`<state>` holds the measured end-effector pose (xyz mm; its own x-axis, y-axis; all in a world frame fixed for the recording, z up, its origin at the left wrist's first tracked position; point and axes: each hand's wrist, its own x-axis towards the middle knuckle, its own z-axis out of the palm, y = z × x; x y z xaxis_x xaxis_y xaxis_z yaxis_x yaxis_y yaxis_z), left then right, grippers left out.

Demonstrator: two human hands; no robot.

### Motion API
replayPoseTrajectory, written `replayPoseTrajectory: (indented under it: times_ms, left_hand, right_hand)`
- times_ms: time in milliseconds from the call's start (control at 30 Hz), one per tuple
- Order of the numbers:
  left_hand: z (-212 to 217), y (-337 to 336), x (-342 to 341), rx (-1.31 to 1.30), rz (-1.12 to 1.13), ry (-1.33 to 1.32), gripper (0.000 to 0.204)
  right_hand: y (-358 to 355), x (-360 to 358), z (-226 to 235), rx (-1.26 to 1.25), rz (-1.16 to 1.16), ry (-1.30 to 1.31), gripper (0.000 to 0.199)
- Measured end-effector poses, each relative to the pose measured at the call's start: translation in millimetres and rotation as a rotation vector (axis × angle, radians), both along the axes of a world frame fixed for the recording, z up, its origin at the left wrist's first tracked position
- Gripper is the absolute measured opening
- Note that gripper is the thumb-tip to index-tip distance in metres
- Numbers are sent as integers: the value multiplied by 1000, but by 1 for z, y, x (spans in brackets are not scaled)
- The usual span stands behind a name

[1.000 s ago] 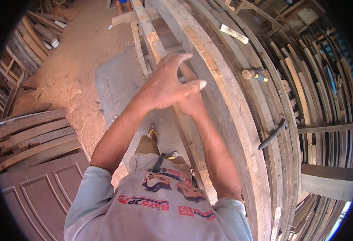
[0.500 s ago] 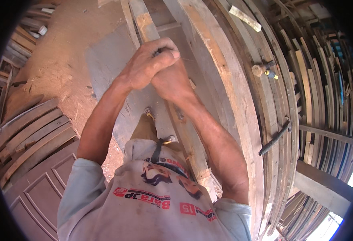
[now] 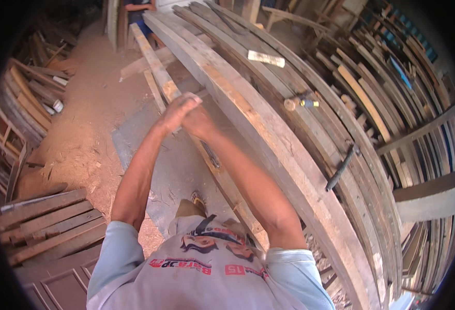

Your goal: The person uses a hammer and a screwdriver to remove nails and fasteners from a curved wooden frame. They then use pliers to pull out remaining nails and finally lift the frame to inspect it.

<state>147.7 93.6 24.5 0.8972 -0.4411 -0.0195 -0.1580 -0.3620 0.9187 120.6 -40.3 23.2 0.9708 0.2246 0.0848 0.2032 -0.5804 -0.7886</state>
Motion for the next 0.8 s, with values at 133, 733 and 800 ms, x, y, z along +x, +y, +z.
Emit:
replayPoseTrajectory:
  times_ms: [133, 733, 800]
  left_hand:
    - [52, -34, -82, 61, -54, -160, 104]
    - [54, -67, -104, -65, -73, -207, 113]
    - [44, -67, -87, -99, -117, -181, 113]
  right_hand:
    - [-37, -88, 29, 105, -248, 88, 52]
    - [-57, -124, 31, 302, -248, -53, 60]
    - [-61, -117, 31, 281, -262, -2, 60]
